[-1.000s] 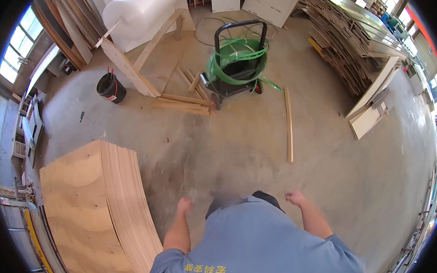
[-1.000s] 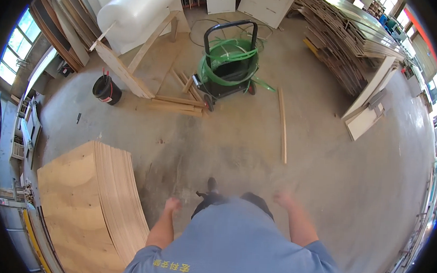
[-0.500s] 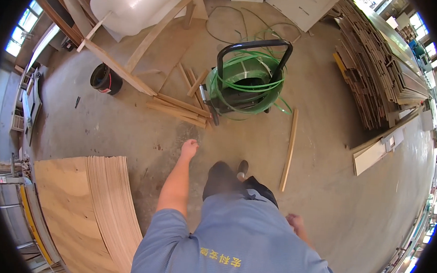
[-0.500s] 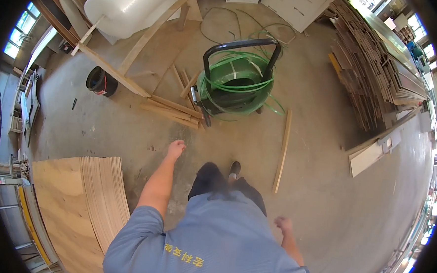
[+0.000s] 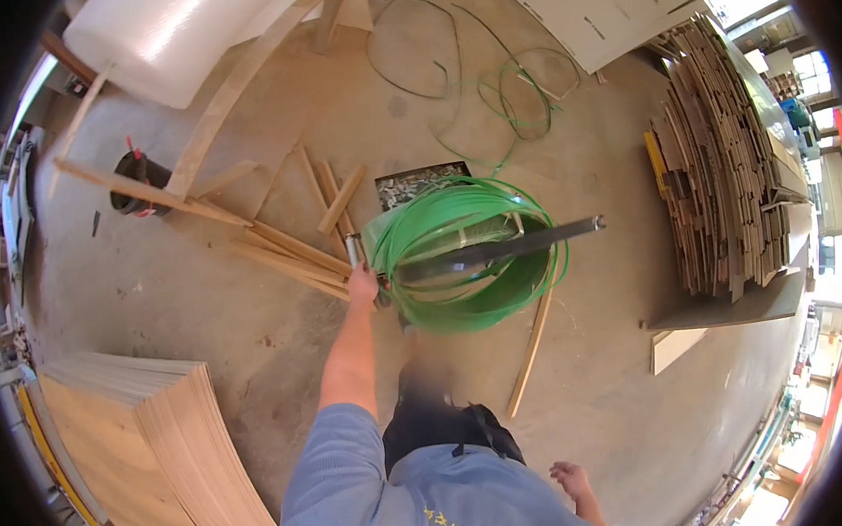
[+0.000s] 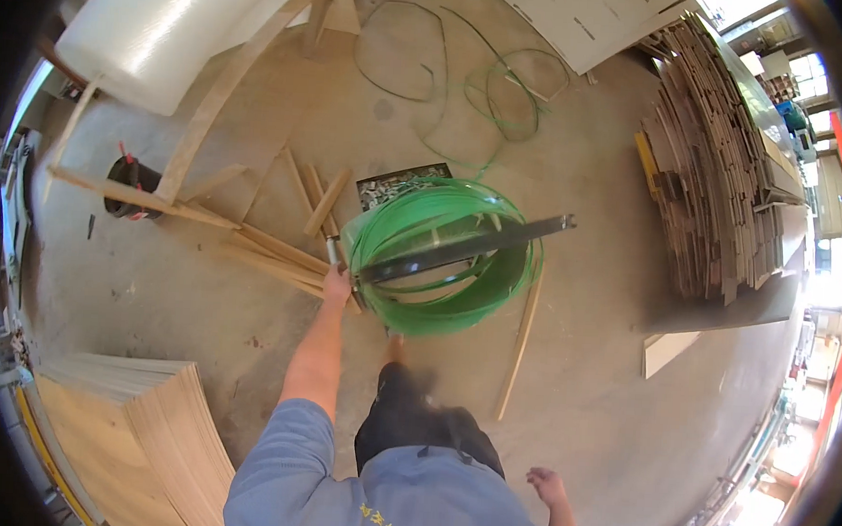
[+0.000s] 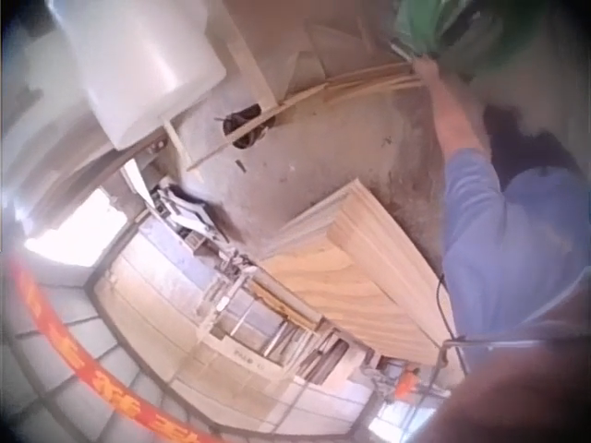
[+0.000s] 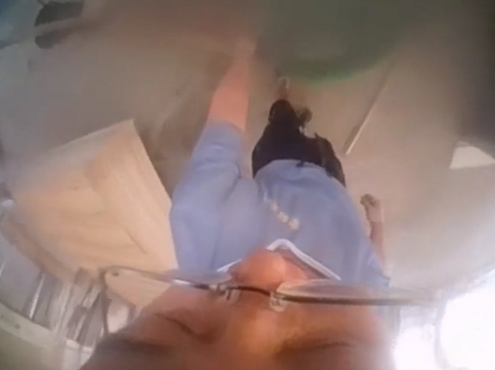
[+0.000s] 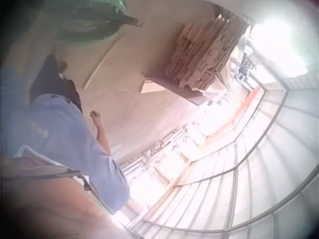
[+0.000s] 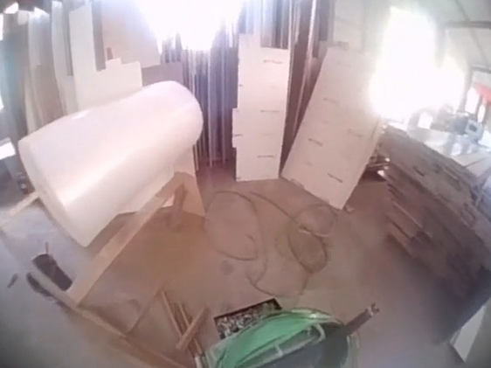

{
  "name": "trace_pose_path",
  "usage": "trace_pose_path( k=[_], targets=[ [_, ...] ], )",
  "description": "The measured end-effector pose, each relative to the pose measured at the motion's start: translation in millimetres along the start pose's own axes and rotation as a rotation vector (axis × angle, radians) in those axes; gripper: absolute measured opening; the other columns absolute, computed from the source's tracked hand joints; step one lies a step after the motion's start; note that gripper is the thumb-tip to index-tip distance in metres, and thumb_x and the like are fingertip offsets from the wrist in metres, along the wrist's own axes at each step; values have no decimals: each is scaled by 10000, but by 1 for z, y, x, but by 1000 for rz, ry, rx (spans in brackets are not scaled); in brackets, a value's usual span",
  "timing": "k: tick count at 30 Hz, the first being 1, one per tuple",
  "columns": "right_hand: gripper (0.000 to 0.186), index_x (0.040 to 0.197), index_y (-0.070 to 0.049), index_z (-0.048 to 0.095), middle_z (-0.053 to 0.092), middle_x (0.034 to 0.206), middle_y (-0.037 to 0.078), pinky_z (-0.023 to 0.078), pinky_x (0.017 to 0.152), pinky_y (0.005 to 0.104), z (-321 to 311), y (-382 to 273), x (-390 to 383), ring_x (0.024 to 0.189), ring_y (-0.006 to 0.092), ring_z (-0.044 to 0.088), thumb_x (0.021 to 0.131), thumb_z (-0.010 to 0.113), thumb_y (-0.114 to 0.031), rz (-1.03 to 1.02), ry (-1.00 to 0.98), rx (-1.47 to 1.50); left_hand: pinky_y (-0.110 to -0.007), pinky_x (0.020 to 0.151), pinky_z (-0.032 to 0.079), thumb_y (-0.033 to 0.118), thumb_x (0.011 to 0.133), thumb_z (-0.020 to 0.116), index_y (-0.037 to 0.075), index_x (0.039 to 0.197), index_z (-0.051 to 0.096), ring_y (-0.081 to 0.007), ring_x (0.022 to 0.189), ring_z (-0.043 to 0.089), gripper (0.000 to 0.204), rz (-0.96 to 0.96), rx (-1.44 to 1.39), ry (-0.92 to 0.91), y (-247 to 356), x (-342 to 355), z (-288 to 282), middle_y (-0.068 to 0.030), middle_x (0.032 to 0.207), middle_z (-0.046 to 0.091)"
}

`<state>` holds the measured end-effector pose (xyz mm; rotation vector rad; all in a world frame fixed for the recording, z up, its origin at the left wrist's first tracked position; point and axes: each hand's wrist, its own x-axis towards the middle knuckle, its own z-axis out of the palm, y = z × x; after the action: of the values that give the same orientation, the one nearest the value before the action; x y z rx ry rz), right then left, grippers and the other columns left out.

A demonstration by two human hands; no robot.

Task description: The person secures a stack of wood panels by pulling green plastic strapping from a dispenser, wrapping it around the stack, and using a tensioning tool and large shears to tighten and cut the strap.

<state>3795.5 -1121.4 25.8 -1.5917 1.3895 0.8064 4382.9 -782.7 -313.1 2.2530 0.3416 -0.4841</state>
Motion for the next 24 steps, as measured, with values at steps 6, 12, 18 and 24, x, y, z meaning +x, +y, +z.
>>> trace_pose_path(
  k=[6, 12, 18, 24],
  targets=[
    [379, 1167, 28, 655, 714, 1085, 150, 525, 900, 341, -6, -50, 3, 1022, 225, 680, 889, 677, -229, -49, -23, -187, -465, 909, 468, 214, 914, 591, -10, 1194, 569, -391, 1074, 591, 360, 84, 139, -157, 21, 65, 24, -222, 1135, 638],
    [391, 1187, 19, 651, 698, 1130, 167, 514, 929, 350, -31, -132, 34, 1056, 250, 668, 904, 660, -252, -55, 8, -162, -480, 841, 475, 241, 932, 599, -8, 1072, 552, -405, 988, 609, 290, 99, 69, -183, 10, 68, 1, -222, 1054, 649],
    [349, 1176, 50, 636, 712, 1072, 143, 523, 884, 321, -57, -192, 46, 989, 193, 676, 923, 643, -190, -126, 30, -188, -512, 802, 464, 269, 970, 536, -1, 1004, 540, -457, 940, 583, 272, 209, 111, -254, 3, 75, 30, -261, 976, 630],
    [328, 1153, 26, 653, 723, 1026, 143, 530, 863, 324, -94, -152, 108, 944, 204, 689, 919, 636, -203, -314, -25, -276, -461, 770, 484, 221, 948, 559, 2, 1047, 560, -403, 900, 614, 240, 70, 39, -326, 38, 88, 25, -225, 963, 643]
  ],
)
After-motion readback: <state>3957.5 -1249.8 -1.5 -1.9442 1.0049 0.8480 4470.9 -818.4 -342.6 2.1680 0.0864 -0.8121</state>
